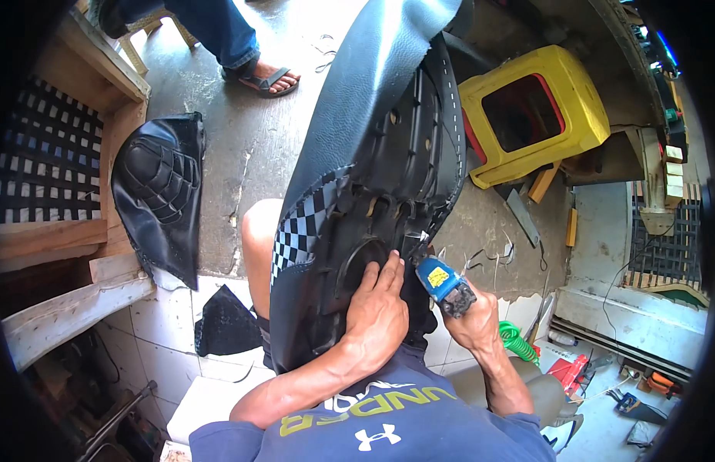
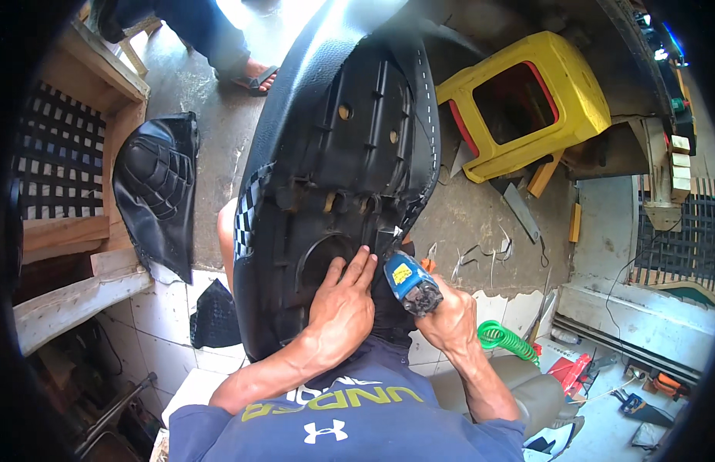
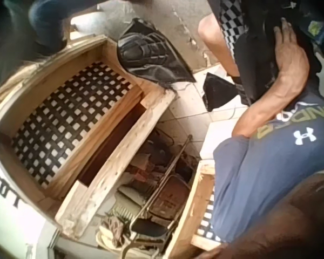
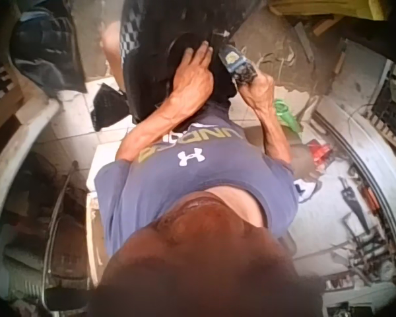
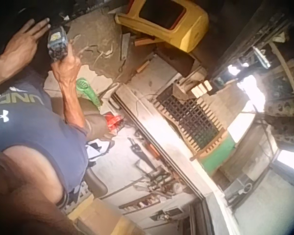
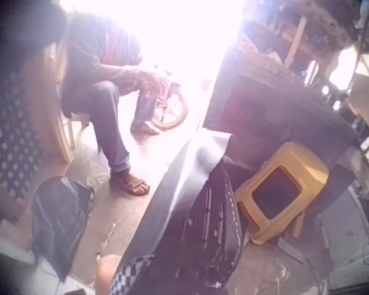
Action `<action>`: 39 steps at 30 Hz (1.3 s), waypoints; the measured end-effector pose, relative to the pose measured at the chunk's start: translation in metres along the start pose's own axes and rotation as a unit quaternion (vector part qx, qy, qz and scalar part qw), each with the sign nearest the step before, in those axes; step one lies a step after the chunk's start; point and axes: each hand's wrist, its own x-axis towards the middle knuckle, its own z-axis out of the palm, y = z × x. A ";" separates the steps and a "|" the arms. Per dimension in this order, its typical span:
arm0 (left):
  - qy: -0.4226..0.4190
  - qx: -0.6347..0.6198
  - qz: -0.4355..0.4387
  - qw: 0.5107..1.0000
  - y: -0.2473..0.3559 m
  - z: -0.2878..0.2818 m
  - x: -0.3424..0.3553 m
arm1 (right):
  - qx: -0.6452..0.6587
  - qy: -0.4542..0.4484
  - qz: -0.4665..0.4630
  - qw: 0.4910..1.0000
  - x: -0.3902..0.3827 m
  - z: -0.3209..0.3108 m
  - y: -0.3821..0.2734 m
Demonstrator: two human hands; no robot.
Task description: The person staples a new leather cover onto a motorcycle seat base using a pneumatic staple gun, pulling the fabric taut and smoothing it by hand before trimming excess material with a pair of scissors and a utility knife.
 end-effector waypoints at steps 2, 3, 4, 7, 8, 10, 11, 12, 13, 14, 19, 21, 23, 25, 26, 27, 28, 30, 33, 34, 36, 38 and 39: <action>0.004 -0.015 0.005 1.000 -0.002 -0.002 0.002 | -0.004 0.009 -0.008 1.000 -0.006 0.000 0.003; -0.009 -0.023 0.010 1.000 -0.003 -0.002 0.003 | -0.009 0.004 -0.010 1.000 -0.009 0.000 0.004; 0.008 -0.026 0.011 1.000 -0.003 -0.003 0.004 | -0.030 0.004 -0.009 1.000 -0.012 -0.002 0.005; 0.022 -0.048 0.017 0.998 -0.007 -0.005 0.006 | 0.037 0.037 -0.014 0.999 -0.021 -0.005 0.005; 0.030 -0.059 0.017 0.998 -0.009 -0.005 0.006 | 0.034 0.034 -0.006 0.999 -0.023 -0.004 0.004; 0.054 -0.088 0.017 0.995 -0.012 -0.005 0.008 | 0.029 0.030 -0.023 0.999 -0.025 -0.002 0.002; 0.051 -0.091 0.025 0.994 -0.013 -0.006 0.009 | 0.026 0.027 -0.033 0.999 -0.026 0.000 0.001; 0.055 -0.093 0.026 0.994 -0.014 -0.006 0.009 | 0.022 0.025 -0.038 0.999 -0.025 0.002 0.000; 0.040 -0.100 0.023 0.994 -0.014 -0.006 0.010 | 0.025 0.026 -0.036 0.999 -0.025 0.004 -0.001; 0.071 -0.102 0.028 0.992 -0.015 -0.007 0.009 | 0.029 0.025 -0.034 0.999 -0.023 0.006 -0.002; 0.062 -0.152 0.052 0.985 -0.020 -0.011 0.002 | -0.008 0.005 -0.021 1.000 -0.017 0.005 -0.010; 0.062 -0.169 0.066 0.981 -0.022 -0.011 0.000 | -0.054 -0.009 -0.006 0.999 -0.017 0.004 -0.016; 0.079 -0.187 0.071 0.977 -0.022 -0.011 -0.001 | -0.090 -0.015 0.006 0.996 -0.016 0.005 -0.023; 0.064 -0.195 0.063 0.977 -0.022 -0.010 -0.001 | -0.119 -0.022 0.016 0.992 -0.015 0.006 -0.028; 0.097 -0.201 0.069 0.972 -0.022 -0.009 -0.001 | -0.119 -0.028 0.024 0.992 -0.017 0.005 -0.030; 0.093 -0.199 0.075 0.973 -0.023 -0.009 -0.001 | -0.115 -0.037 0.019 0.992 -0.016 0.005 -0.030; 0.070 -0.199 0.087 0.974 -0.024 -0.009 -0.002 | -0.115 -0.040 0.020 0.992 -0.016 0.002 -0.029; 0.073 -0.198 0.102 0.972 -0.030 -0.010 -0.004 | -0.118 -0.084 0.022 0.989 -0.016 -0.003 -0.019; 0.069 -0.222 0.117 0.965 -0.043 -0.011 -0.005 | 0.045 -0.083 0.038 0.995 -0.020 -0.013 0.015; 0.072 -0.247 0.109 0.960 -0.046 -0.012 -0.005 | 0.087 -0.051 0.042 0.994 -0.022 -0.012 0.030; 0.022 -0.270 0.101 0.957 -0.050 -0.014 -0.004 | 0.075 0.024 0.070 0.994 -0.030 -0.001 0.065; 0.039 -0.284 0.109 0.952 -0.052 -0.019 -0.002 | 0.019 -0.011 0.244 0.970 -0.040 0.014 0.109; 0.032 -0.294 0.107 0.949 -0.053 -0.022 0.000 | 0.039 0.011 0.246 0.969 -0.045 0.027 0.131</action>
